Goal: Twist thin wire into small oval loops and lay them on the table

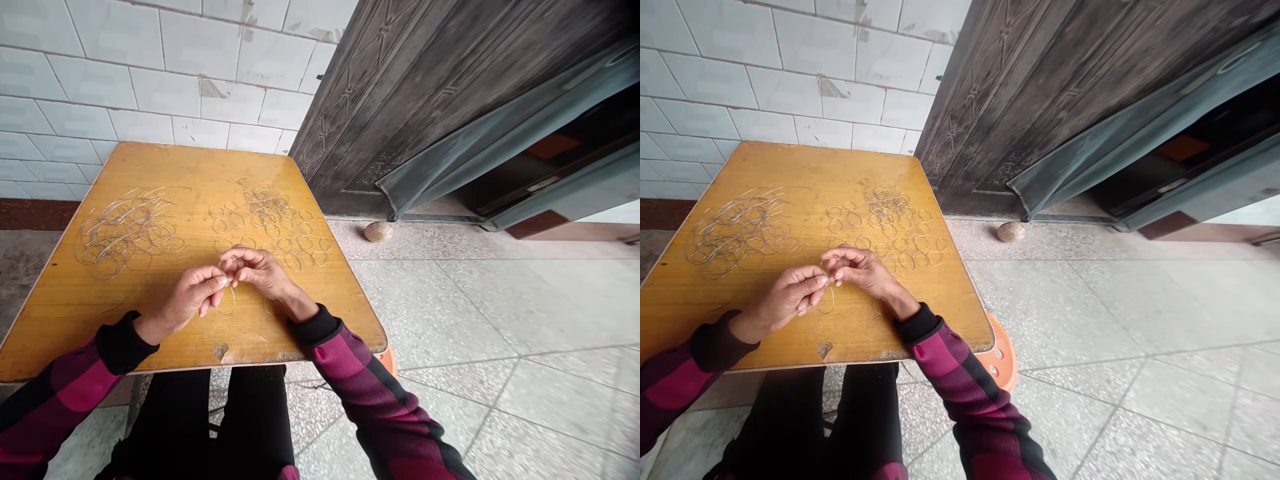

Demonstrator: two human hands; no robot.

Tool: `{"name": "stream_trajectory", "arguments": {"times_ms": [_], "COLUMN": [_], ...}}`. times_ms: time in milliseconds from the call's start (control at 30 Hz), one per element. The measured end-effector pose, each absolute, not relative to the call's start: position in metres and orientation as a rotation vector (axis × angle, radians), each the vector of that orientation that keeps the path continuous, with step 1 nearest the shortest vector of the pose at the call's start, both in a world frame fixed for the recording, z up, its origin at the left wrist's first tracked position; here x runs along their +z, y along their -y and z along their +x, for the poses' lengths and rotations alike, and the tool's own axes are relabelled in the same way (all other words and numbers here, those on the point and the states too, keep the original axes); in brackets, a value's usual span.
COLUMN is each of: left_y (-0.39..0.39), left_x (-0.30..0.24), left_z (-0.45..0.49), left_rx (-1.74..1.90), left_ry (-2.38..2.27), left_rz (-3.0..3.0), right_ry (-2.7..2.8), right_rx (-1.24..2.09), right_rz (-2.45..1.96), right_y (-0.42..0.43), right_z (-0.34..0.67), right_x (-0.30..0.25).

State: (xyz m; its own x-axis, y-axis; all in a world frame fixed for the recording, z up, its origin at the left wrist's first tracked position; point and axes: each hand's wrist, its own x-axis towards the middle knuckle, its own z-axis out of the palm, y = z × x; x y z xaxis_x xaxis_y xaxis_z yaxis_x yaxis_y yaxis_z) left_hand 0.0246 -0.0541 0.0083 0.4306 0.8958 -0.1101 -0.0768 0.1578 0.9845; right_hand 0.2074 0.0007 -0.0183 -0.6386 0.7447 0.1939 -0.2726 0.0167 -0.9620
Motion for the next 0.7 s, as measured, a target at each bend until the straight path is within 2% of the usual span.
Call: {"name": "stream_trajectory", "arguments": {"times_ms": [233, 467, 700], "left_y": [0.0544, 0.0533, 0.0537], "left_x": [0.0073, 0.0068, 0.0061], "left_z": [0.0248, 0.0248, 0.0245], "left_rx": [0.844, 0.869, 0.865], "left_ry": [-0.872, -0.865, -0.879], "left_rz": [1.196, 1.17, 1.155], "right_ry": [1.589, 1.708, 1.717], "right_rx": [1.669, 1.471, 1.506], "right_rz": [-0.509, -0.518, -0.473], "right_y": [-0.0004, -0.0013, -0.0016], "right_z": [0.2071, 0.2076, 0.2067], "right_x": [-0.018, -0.0198, -0.0199]}}
